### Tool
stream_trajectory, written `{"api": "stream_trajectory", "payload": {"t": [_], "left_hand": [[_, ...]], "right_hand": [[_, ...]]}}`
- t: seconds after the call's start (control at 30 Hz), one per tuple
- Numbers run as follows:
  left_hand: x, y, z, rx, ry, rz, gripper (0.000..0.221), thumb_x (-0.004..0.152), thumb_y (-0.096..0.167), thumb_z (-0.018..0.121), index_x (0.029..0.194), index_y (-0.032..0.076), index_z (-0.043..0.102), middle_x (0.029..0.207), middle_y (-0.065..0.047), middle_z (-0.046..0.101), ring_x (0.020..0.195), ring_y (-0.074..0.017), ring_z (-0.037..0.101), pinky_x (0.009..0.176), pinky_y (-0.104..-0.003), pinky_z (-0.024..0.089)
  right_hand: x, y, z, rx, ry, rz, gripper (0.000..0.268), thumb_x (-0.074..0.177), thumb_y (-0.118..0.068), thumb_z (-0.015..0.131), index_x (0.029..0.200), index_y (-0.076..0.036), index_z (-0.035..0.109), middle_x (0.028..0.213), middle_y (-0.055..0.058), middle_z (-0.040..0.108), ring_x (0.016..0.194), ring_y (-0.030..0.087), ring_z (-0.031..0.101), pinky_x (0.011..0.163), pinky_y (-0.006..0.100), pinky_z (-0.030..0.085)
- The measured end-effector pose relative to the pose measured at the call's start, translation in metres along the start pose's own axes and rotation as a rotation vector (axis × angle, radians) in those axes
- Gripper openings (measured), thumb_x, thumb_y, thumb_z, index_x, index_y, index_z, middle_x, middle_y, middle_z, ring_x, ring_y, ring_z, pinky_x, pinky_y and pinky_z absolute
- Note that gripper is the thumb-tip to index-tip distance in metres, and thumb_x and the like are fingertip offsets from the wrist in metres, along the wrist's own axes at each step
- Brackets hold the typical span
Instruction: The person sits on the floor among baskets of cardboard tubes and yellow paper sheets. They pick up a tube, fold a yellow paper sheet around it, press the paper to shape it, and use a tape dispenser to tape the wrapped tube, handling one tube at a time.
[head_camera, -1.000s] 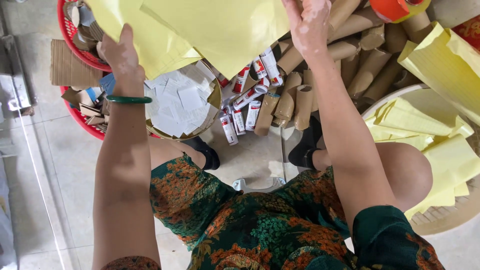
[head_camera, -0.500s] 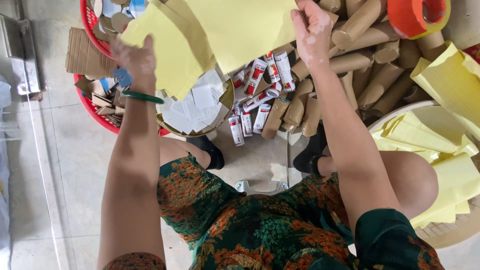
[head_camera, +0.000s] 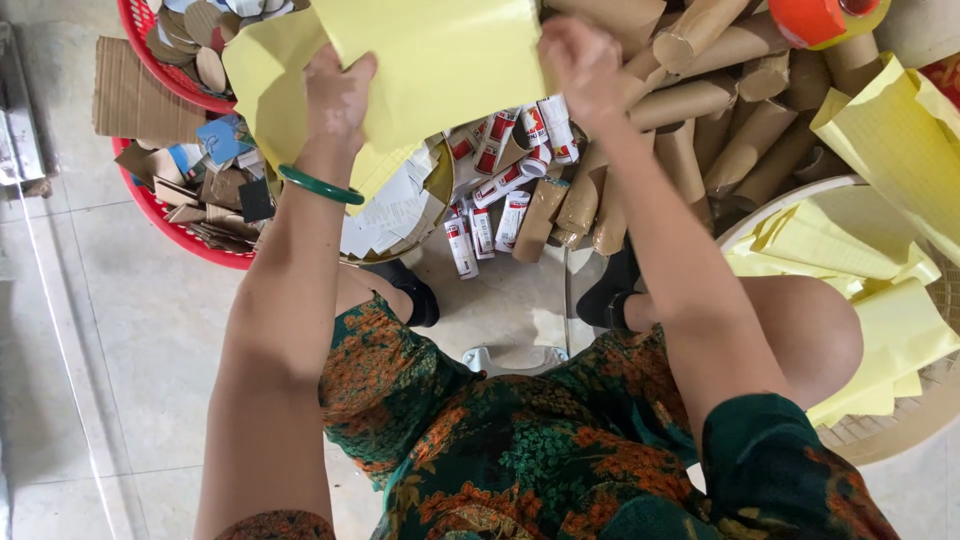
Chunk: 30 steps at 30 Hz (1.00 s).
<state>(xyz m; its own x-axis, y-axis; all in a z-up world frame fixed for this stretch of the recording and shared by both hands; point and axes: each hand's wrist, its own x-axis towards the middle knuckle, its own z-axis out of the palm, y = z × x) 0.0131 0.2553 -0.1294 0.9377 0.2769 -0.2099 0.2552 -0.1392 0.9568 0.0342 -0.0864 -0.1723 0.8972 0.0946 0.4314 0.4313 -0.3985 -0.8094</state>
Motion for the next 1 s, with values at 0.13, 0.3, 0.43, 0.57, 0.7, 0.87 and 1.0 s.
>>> {"api": "stream_trajectory", "payload": {"t": [0.13,0.3,0.43,0.57,0.7,0.87,1.0], "left_hand": [[0.053,-0.109,-0.032,0.608,0.176,0.099,0.035,0.092,0.021,0.071,0.117,-0.002,0.063,0.113,-0.024,0.071,0.104,-0.0332,0.07,0.096,-0.041,0.056],[0.063,-0.147,-0.065,1.009,0.085,-0.018,0.062,0.094,0.026,0.071,0.138,-0.006,0.04,0.125,-0.03,0.063,0.12,-0.043,0.062,0.107,-0.042,0.048],[0.077,-0.179,-0.079,1.13,0.044,0.052,0.101,0.089,0.025,0.075,0.149,-0.016,0.004,0.145,-0.037,0.043,0.125,-0.041,0.057,0.108,-0.038,0.044],[0.068,-0.156,-0.073,1.204,-0.004,0.012,0.124,0.088,0.033,0.077,0.151,-0.016,-0.018,0.151,-0.039,0.035,0.134,-0.0384,0.052,0.116,-0.034,0.04],[0.005,-0.035,-0.028,1.192,-0.042,-0.227,0.12,0.093,0.039,0.074,0.16,-0.003,-0.016,0.162,-0.037,0.017,0.14,-0.0424,0.044,0.118,-0.038,0.036],[0.012,-0.043,0.014,1.317,-0.198,-0.056,0.101,0.097,0.05,0.069,0.161,0.007,0.004,0.167,-0.027,0.009,0.152,-0.0443,0.011,0.123,-0.051,0.019],[0.017,-0.08,0.043,1.314,-0.411,0.295,0.098,0.096,0.05,0.069,0.16,0.002,0.01,0.164,-0.021,0.023,0.153,-0.0377,0.016,0.126,-0.051,0.018]], "right_hand": [[-0.048,-0.006,0.049,-0.6,-0.391,-0.211,0.034,0.084,-0.02,0.071,0.117,-0.01,0.07,0.126,0.014,0.068,0.118,0.035,0.061,0.104,0.048,0.046],[-0.071,0.003,0.066,-0.977,-0.476,-0.625,0.049,0.083,-0.018,0.065,0.132,-0.017,0.063,0.138,0.009,0.059,0.137,0.032,0.046,0.121,0.053,0.023],[-0.069,0.022,0.065,-0.905,-0.514,-0.585,0.031,0.1,-0.015,0.063,0.131,-0.01,0.06,0.136,0.012,0.055,0.139,0.034,0.048,0.13,0.055,0.021],[-0.04,0.013,0.058,-1.124,-0.581,-0.517,0.055,0.068,-0.006,0.065,0.121,-0.022,0.065,0.123,0.01,0.057,0.127,0.029,0.052,0.121,0.05,0.021],[-0.022,0.04,0.027,-1.021,-0.294,-0.522,0.037,0.093,-0.008,0.068,0.128,-0.021,0.067,0.127,0.012,0.054,0.131,0.032,0.052,0.127,0.055,0.018],[-0.004,0.044,-0.014,-1.174,-0.148,-0.123,0.022,0.093,-0.009,0.071,0.114,-0.012,0.064,0.119,0.014,0.061,0.123,0.037,0.056,0.119,0.062,0.025],[-0.002,0.006,-0.016,-0.766,-0.089,0.065,0.035,0.086,-0.018,0.08,0.117,-0.009,0.065,0.113,0.015,0.065,0.112,0.038,0.061,0.1,0.059,0.042]]}}
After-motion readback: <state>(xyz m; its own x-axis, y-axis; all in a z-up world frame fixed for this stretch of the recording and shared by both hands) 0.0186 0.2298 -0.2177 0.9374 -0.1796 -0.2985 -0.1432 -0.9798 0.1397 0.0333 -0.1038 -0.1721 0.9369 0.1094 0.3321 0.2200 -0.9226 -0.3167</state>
